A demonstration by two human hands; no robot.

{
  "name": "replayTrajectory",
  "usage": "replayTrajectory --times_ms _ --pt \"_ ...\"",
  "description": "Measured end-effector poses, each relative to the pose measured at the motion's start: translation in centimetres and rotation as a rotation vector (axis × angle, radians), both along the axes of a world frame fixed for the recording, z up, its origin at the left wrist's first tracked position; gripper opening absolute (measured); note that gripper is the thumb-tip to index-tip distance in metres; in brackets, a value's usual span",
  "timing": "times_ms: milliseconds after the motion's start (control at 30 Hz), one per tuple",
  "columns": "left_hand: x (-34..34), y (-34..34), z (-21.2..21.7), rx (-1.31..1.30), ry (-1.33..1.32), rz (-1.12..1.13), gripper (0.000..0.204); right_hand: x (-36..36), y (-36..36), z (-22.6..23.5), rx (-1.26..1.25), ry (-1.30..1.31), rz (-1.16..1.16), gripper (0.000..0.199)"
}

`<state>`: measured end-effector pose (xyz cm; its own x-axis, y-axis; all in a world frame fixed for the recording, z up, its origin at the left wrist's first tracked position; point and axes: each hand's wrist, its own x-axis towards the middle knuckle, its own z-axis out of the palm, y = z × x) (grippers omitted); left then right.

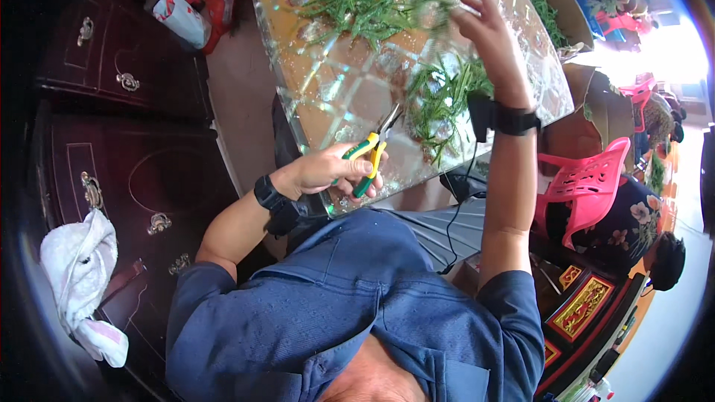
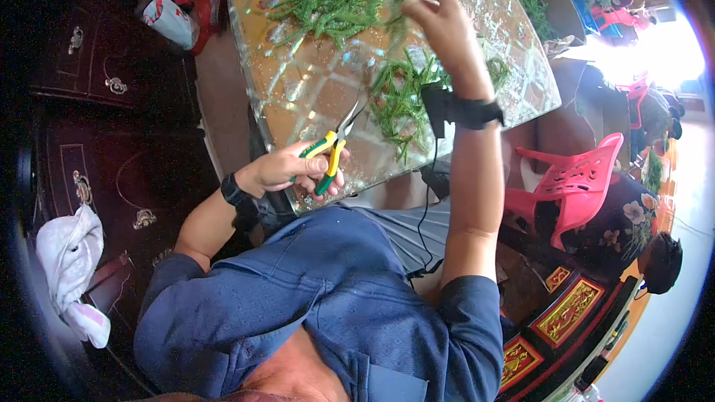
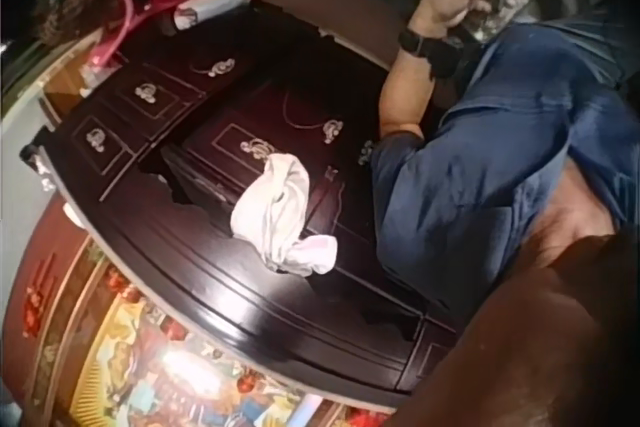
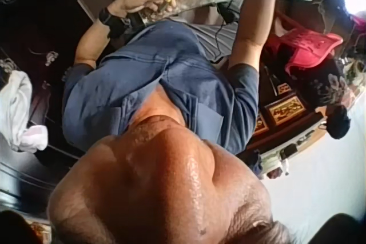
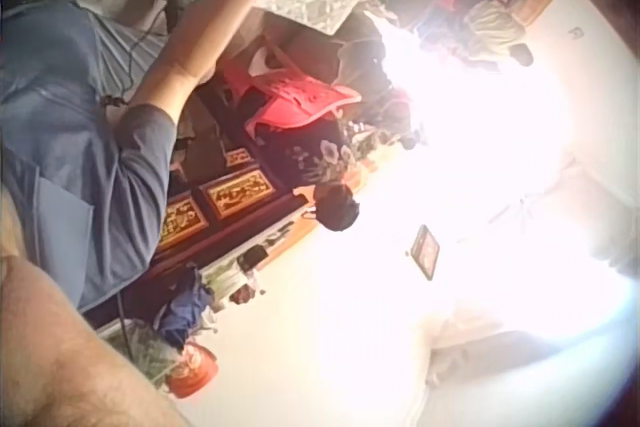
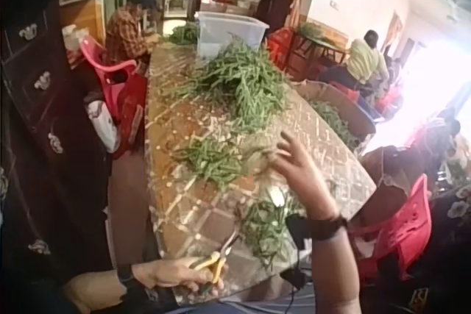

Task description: Trimming and cleaning green plant bundles using scissors on a work table.

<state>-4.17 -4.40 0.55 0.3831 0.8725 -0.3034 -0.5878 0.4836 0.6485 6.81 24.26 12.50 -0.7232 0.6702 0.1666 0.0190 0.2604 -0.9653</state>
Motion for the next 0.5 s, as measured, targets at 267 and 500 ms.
replayTrajectory --times_ms 267,500 --pt "-0.3 -0.4 0.3 0.005 0.018 -0.019 0.057 4.6 -3.5 -0.1 -0.061 -0.109 0.324 0.042" --pt "1.1 1.4 2.5 -0.218 -0.018 0.105 0.043 7.7 -13.0 10.2 0.502 0.414 0.634 0.027"
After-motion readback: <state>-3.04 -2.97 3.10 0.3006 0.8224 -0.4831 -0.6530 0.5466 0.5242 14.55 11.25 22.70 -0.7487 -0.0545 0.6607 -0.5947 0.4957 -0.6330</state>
